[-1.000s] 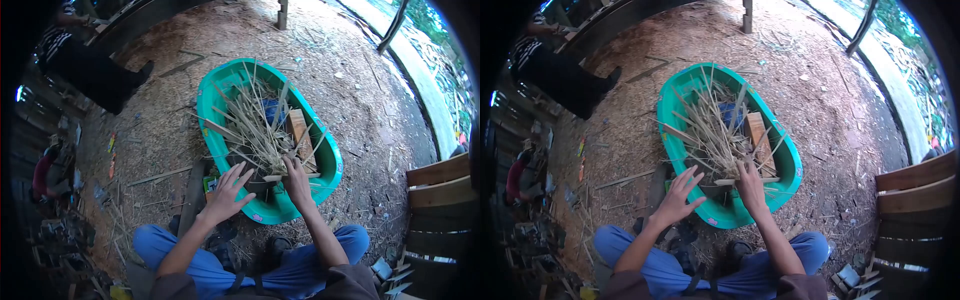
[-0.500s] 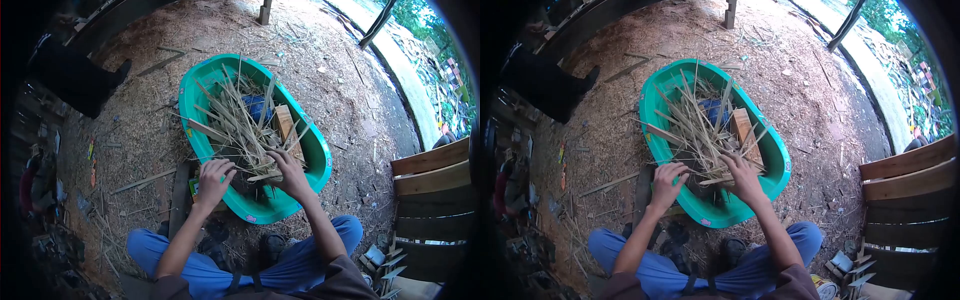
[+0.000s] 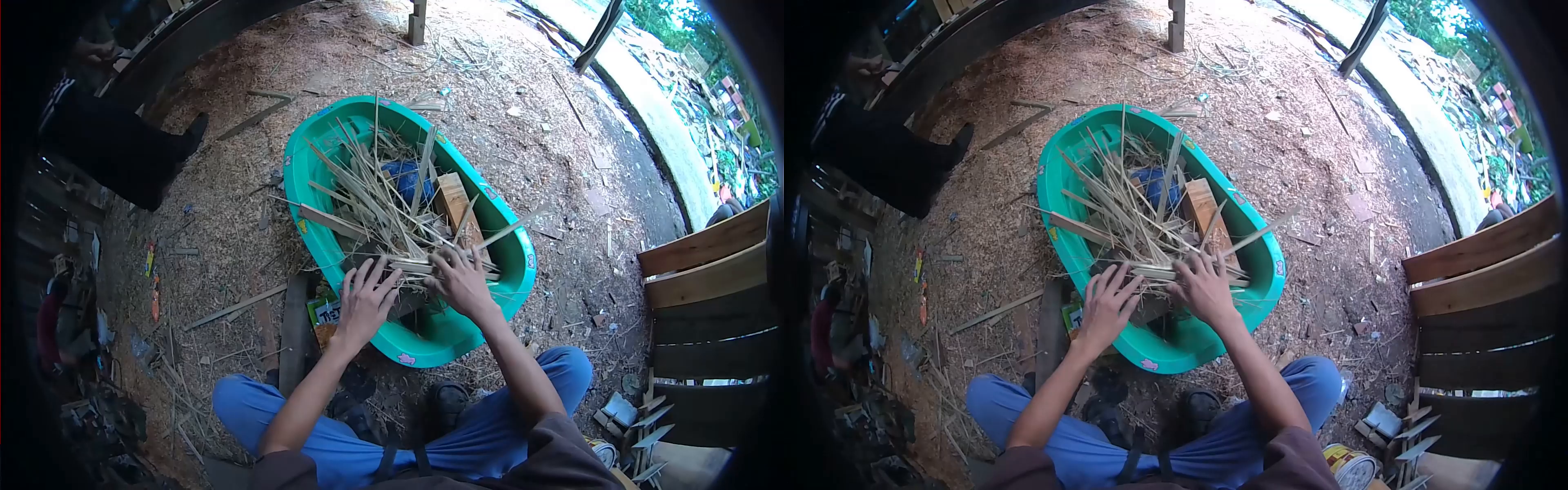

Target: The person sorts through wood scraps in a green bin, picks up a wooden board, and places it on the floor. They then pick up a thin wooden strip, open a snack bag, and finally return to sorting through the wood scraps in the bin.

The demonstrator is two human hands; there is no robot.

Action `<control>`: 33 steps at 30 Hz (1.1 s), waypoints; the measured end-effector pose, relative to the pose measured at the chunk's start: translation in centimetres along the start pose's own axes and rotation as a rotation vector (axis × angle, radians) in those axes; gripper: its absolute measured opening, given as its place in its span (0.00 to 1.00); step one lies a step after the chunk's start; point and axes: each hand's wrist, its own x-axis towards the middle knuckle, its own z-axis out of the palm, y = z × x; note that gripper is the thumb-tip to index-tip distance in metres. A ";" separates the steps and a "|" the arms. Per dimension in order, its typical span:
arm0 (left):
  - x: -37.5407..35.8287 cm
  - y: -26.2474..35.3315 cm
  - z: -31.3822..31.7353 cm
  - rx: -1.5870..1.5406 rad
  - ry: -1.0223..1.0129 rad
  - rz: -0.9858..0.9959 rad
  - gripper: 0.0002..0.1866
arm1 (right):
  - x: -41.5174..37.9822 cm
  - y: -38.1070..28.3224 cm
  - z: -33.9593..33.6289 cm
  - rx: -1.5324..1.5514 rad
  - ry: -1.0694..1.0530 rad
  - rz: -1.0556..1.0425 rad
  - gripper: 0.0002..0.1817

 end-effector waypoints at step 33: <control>0.5 0.3 0.9 0.043 -0.048 0.004 0.32 | 2.2 0.9 -5.1 0.134 -0.246 0.270 0.09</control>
